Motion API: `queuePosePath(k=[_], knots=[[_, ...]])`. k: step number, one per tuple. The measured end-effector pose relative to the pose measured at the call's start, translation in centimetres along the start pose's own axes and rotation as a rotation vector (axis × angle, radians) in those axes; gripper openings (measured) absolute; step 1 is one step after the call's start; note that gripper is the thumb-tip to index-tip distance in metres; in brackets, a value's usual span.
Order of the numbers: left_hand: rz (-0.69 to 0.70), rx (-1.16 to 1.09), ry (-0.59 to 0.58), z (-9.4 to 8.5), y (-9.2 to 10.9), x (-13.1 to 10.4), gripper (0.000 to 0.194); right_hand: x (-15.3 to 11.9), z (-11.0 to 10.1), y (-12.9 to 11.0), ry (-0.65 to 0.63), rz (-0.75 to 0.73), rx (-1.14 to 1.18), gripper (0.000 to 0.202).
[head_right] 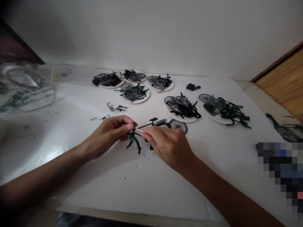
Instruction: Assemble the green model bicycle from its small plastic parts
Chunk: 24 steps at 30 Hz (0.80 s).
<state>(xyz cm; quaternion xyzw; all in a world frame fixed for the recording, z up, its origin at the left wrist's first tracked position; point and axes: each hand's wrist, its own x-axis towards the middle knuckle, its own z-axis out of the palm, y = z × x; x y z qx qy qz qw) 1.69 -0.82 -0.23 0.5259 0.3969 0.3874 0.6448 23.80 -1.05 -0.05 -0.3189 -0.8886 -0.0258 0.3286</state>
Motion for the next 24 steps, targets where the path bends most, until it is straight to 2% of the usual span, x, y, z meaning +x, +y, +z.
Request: queuePosePath(k=[3, 9, 12, 15, 18, 24], knots=[[0.026, -0.021, -0.002, 0.2, -0.1, 0.1, 0.025, 0.1, 0.0, -0.4, -0.007, 0.044, 0.031, 0.009], [0.063, -0.008, -0.02, -0.1, 0.1, 0.3, 0.021, 0.3, -0.4, -0.9, -0.085, 0.254, 0.135, 0.018], [0.121, -0.005, -0.04, -0.3, 0.1, 0.3, 0.018, 0.6, -0.9, -1.2, -0.074, 0.308, 0.14, 0.02], [0.244, 0.043, -0.028, -0.5, 0.0, 0.3, 0.015, 0.7, -1.4, -1.3, -0.097, 0.272, 0.135, 0.015], [0.368, 0.189, -0.04, -0.7, -0.1, 0.2, 0.013, 0.5, -1.7, -1.1, -0.169, 0.203, 0.118, 0.013], [0.434, 0.339, -0.018, -1.0, -0.3, 0.2, 0.011, -0.3, -1.2, -0.5, -0.313, 0.154, 0.036, 0.021]])
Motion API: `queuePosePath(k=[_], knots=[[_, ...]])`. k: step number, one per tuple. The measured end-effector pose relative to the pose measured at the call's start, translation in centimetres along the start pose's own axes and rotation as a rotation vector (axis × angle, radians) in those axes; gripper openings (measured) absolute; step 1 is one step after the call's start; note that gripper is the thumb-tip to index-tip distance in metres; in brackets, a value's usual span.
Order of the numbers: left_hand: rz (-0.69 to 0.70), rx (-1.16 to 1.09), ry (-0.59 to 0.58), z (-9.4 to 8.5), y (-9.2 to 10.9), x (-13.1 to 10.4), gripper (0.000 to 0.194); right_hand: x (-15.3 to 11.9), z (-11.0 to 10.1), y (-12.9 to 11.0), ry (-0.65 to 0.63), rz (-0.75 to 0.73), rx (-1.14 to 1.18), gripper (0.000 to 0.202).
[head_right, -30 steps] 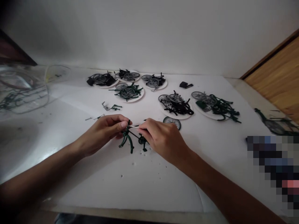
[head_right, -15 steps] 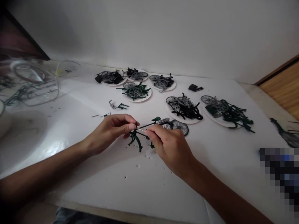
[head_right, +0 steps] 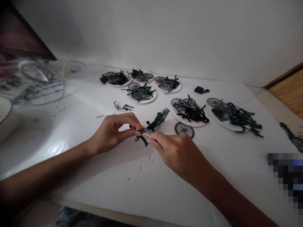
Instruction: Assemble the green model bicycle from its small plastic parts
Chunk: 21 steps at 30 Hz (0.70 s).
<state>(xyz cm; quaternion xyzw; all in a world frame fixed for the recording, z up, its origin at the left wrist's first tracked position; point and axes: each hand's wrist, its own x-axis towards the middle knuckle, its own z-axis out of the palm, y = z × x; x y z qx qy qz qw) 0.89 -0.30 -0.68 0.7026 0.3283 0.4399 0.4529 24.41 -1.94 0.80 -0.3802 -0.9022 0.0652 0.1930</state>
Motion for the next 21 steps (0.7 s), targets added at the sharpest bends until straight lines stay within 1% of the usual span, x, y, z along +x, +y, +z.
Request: queuePosePath(k=[2, 3, 5, 7, 8, 9, 10, 11, 12, 14, 15, 17, 18, 19, 20, 21], knots=[[0.016, 0.008, 0.005, 0.1, -0.3, 0.0, 0.009, 0.1, 0.2, -0.2, -0.058, 0.082, 0.086, 0.028], [0.027, 0.008, 0.009, 0.1, -0.5, 0.0, 0.008, 0.2, 0.2, -0.3, -0.09, 0.161, 0.187, 0.03], [0.057, 0.017, 0.018, 0.1, -0.7, 0.1, 0.008, 0.5, 0.3, -0.7, -0.178, 0.384, 0.528, 0.035], [0.093, 0.058, 0.017, -0.1, -0.7, 0.1, 0.008, 0.9, 0.4, -1.1, -0.301, 0.618, 0.961, 0.038], [0.109, 0.087, 0.007, -0.2, -0.8, 0.2, 0.009, 1.0, 0.6, -1.2, -0.359, 0.705, 1.142, 0.039], [0.122, 0.114, -0.003, -0.3, -0.8, 0.2, 0.01, 1.2, 0.7, -1.3, -0.395, 0.76, 1.266, 0.04], [0.126, 0.137, -0.01, -0.4, -0.9, 0.3, 0.01, 1.2, 0.9, -1.3, -0.396, 0.778, 1.312, 0.04], [0.122, 0.143, -0.011, -0.4, -0.9, 0.3, 0.009, 1.2, 1.1, -1.3, -0.367, 0.758, 1.271, 0.039], [0.112, 0.13, -0.002, -0.3, -1.0, 0.4, 0.008, 1.2, 1.2, -1.3, -0.315, 0.709, 1.16, 0.038], [0.074, 0.067, 0.029, -0.1, -1.3, 0.5, 0.006, 1.1, 1.4, -1.3, -0.208, 0.561, 0.824, 0.034], [0.055, 0.037, 0.037, 0.0, -1.4, 0.5, 0.006, 1.0, 1.4, -1.3, -0.176, 0.484, 0.652, 0.031], [0.031, 0.005, 0.024, 0.2, -1.5, 0.5, 0.007, 0.9, 1.2, -1.4, -0.172, 0.371, 0.414, 0.029], [0.03, 0.005, 0.007, 0.2, -1.4, 0.4, 0.006, 0.9, 1.1, -1.4, -0.184, 0.348, 0.369, 0.03], [0.036, 0.008, -0.01, 0.2, -1.4, 0.4, 0.005, 0.9, 1.0, -1.4, -0.199, 0.349, 0.374, 0.031], [0.05, 0.008, -0.021, 0.2, -1.4, 0.4, 0.004, 1.0, 0.8, -1.4, -0.216, 0.375, 0.432, 0.032], [0.067, 0.004, -0.027, 0.2, -1.3, 0.4, 0.003, 1.0, 0.7, -1.4, -0.238, 0.427, 0.546, 0.033]])
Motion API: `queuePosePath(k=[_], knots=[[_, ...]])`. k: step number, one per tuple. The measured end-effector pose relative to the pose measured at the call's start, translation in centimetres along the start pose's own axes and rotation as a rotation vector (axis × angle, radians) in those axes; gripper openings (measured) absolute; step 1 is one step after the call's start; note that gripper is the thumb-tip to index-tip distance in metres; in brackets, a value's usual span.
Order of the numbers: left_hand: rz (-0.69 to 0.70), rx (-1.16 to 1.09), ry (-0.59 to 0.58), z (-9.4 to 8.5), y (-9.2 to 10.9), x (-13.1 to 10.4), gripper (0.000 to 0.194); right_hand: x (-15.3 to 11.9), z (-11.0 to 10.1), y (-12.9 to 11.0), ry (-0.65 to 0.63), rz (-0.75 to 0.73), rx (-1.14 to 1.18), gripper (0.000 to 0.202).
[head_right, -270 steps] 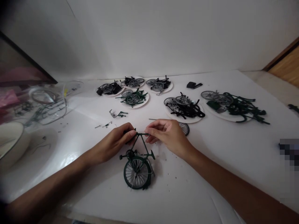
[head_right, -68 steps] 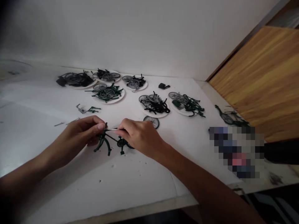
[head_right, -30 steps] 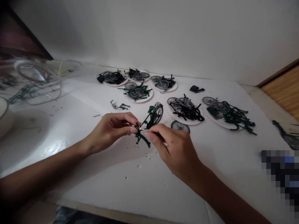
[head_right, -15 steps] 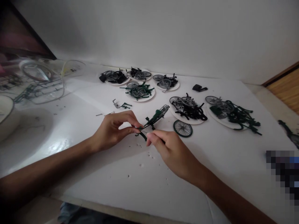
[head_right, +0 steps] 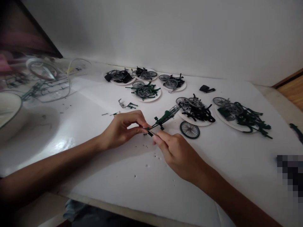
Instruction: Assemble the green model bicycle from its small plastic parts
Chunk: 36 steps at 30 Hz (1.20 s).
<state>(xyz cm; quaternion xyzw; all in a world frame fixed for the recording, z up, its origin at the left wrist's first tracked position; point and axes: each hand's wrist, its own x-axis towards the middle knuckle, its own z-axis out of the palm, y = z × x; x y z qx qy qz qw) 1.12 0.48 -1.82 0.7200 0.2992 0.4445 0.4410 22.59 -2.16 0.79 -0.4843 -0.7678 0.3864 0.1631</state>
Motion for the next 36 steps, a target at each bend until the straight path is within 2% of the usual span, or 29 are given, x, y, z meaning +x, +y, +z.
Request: queuePosePath(k=[4, 6, 7, 9, 12, 14, 15, 17, 20, 23, 27, 29, 30, 32, 36], knots=[[0.094, 0.002, 0.006, -0.2, -0.1, 0.1, 0.003, 0.3, -0.5, 0.4, -0.274, 0.313, 0.71, 0.034], [0.121, 0.017, -0.003, -0.3, -0.2, 0.1, 0.004, 0.5, -0.7, 0.7, -0.4, 0.406, 0.89, 0.033], [0.12, 0.014, -0.011, -0.4, -0.3, 0.2, 0.004, 0.5, -0.8, 0.7, -0.421, 0.41, 0.896, 0.033], [0.09, -0.019, -0.014, -0.3, -0.4, 0.2, 0.004, 0.5, -0.7, 0.5, -0.351, 0.324, 0.74, 0.034], [0.033, -0.038, 0.001, -0.3, -0.2, 0.2, 0.007, 0.3, -0.1, 0.1, -0.024, 0.056, 0.199, 0.029], [0.019, -0.02, -0.013, -0.3, 0.2, 0.2, 0.008, 0.1, 0.3, 0.1, 0.136, -0.11, -0.129, 0.02], [0.019, -0.01, -0.026, -0.2, 0.4, 0.1, 0.008, 0.0, 0.4, 0.1, 0.169, -0.166, -0.228, 0.019], [0.029, 0.003, -0.033, -0.2, 0.8, 0.0, 0.007, -0.2, 0.6, 0.4, 0.154, -0.226, -0.316, 0.02], [0.07, 0.029, -0.033, 0.0, 0.9, -0.2, 0.006, -0.4, 0.4, 0.3, 0.101, -0.217, -0.29, 0.023], [0.124, 0.056, -0.024, 0.2, 0.8, -0.3, 0.005, -0.4, 0.2, -0.3, 0.02, -0.091, 0.017, 0.028], [0.198, 0.158, -0.041, 0.0, 0.8, -0.2, 0.007, 0.0, -0.1, -0.7, -0.308, 0.266, 0.774, 0.033], [0.212, 0.2, -0.063, -0.2, 1.0, -0.1, 0.008, 0.1, -0.1, -0.6, -0.408, 0.338, 0.945, 0.032], [0.209, 0.206, -0.066, -0.3, 1.1, -0.1, 0.009, 0.1, -0.1, -0.5, -0.402, 0.327, 0.94, 0.033], [0.185, 0.185, -0.048, -0.3, 1.2, -0.1, 0.009, 0.0, 0.2, -0.4, -0.275, 0.229, 0.746, 0.035], [0.118, 0.097, -0.018, 0.0, 1.3, -0.2, 0.009, -0.5, 0.8, -0.4, 0.068, -0.078, -0.025, 0.029]])
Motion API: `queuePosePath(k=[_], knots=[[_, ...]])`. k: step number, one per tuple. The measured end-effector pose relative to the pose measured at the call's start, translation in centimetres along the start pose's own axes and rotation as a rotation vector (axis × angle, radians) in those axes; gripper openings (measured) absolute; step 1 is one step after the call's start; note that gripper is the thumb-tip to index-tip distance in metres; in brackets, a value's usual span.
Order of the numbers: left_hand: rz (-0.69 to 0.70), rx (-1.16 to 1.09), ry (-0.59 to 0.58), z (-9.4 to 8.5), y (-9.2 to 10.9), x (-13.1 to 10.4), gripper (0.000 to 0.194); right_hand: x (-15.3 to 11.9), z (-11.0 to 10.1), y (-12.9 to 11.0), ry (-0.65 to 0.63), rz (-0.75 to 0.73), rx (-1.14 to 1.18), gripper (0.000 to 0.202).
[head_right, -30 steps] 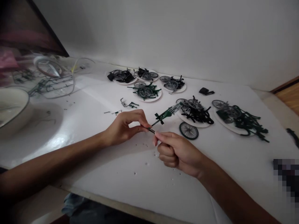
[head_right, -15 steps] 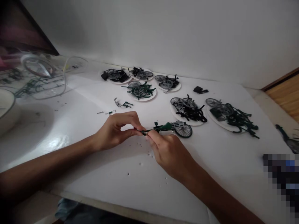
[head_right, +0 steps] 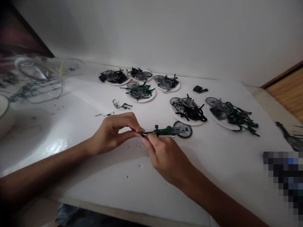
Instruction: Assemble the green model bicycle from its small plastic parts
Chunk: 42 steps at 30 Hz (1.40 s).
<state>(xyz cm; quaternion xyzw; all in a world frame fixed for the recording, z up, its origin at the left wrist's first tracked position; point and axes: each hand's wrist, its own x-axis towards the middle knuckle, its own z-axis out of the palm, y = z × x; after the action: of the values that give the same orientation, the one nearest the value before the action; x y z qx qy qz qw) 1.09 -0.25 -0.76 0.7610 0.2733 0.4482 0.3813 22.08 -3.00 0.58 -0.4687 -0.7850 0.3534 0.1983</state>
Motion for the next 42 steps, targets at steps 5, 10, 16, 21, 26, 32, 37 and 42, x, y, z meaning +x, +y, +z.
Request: queuePosePath(k=[5, 10, 16, 21, 26, 32, 37, 42], knots=[[-0.008, 0.018, -0.035, 0.1, 0.2, -0.1, 0.009, 0.0, -0.1, -0.1, 0.002, -0.058, -0.166, 0.031], [0.019, 0.076, -0.081, -0.1, 0.5, -0.1, 0.01, 0.0, -0.7, -0.6, -0.169, 0.135, 0.208, 0.038], [0.101, 0.106, -0.126, -0.5, 1.1, -0.1, 0.011, 0.3, -1.2, -0.1, -0.618, 0.499, 0.998, 0.048], [0.123, 0.149, -0.163, -0.7, 1.4, 0.0, 0.013, 0.4, -0.3, 0.1, -0.705, 0.516, 1.144, 0.046], [0.125, 0.21, -0.037, -1.6, 0.1, 0.6, 0.01, -0.2, -0.3, -0.1, -0.748, 0.412, 0.91, 0.031], [0.03, 0.264, 0.279, -4.3, -1.6, 1.5, 0.005, 0.2, -1.4, 0.3, -0.618, 0.508, 0.863, 0.024], [0.051, 0.298, 0.459, -5.8, -1.9, 1.7, 0.005, 0.8, -0.8, 0.3, -0.271, 0.456, 0.82, 0.043], [0.088, 0.336, 0.563, -6.6, -2.2, 1.9, 0.004, 0.6, 1.1, 0.7, -0.015, 0.3, 0.582, 0.071]])
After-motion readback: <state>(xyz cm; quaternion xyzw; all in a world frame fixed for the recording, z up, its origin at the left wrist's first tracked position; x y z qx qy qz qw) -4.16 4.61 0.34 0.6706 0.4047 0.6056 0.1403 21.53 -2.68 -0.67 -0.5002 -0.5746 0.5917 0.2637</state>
